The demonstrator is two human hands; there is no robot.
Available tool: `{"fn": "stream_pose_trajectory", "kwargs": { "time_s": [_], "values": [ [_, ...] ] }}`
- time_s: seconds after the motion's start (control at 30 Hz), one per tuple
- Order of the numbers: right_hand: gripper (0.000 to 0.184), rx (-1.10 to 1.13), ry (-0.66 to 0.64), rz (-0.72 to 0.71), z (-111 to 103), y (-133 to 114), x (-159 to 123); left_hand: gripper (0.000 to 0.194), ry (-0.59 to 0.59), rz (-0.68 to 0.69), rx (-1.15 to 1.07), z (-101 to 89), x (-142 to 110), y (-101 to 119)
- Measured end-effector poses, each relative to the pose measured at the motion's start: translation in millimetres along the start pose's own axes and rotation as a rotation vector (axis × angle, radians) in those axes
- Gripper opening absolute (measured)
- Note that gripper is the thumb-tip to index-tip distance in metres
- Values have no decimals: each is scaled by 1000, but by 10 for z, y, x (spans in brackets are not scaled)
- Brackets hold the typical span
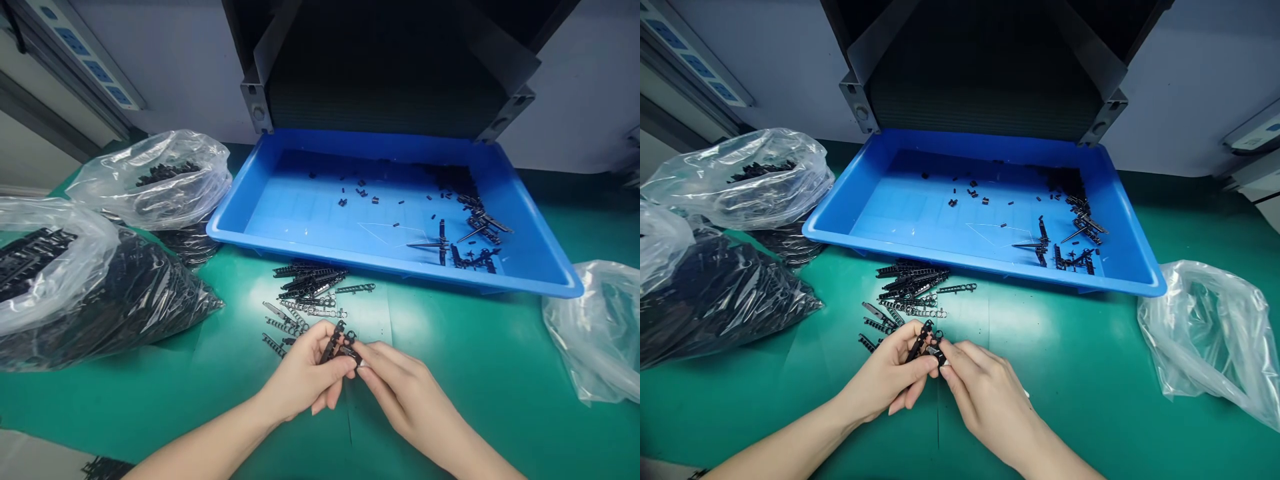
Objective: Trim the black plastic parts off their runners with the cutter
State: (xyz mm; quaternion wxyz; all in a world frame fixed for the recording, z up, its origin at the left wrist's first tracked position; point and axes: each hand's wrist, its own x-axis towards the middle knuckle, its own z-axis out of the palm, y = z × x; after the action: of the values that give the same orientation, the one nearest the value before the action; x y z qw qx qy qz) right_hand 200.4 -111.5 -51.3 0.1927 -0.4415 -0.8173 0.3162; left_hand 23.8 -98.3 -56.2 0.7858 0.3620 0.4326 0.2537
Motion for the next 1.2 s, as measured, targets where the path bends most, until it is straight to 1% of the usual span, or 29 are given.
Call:
{"fn": "stream_pose_trajectory", "kwargs": {
  "time_s": [0.17,0.33,0.5,0.6,0.73,0.77,0.83,0.9,0.97,1.1,1.2],
  "values": [
    [33,23,3,17,19,-3,18,18,21,18,23,9,-12,-40],
    [32,75,31,17,42,-20,13,19,38,-2,44,-13,5,-96],
    [32,113,63,18,71,-37,15,24,55,-28,59,2,16,-61],
    [33,129,69,32,109,-34,18,27,92,-39,52,29,8,-35],
    [36,45,132,28,175,-12,12,30,117,-28,50,49,-11,-21],
    [36,11,153,26,187,-2,14,31,139,-14,44,47,-14,-12],
    [36,-48,178,40,196,26,34,33,221,44,23,32,-14,27],
    [37,-108,185,89,191,67,83,36,322,128,2,-1,-8,89],
    [37,-192,186,140,182,113,163,39,398,185,-18,-45,-2,158],
    [30,-355,94,207,207,181,343,35,500,206,-57,-117,-3,234],
    [20,-358,61,223,243,218,407,32,527,190,25,-150,-17,230]
  ]
}}
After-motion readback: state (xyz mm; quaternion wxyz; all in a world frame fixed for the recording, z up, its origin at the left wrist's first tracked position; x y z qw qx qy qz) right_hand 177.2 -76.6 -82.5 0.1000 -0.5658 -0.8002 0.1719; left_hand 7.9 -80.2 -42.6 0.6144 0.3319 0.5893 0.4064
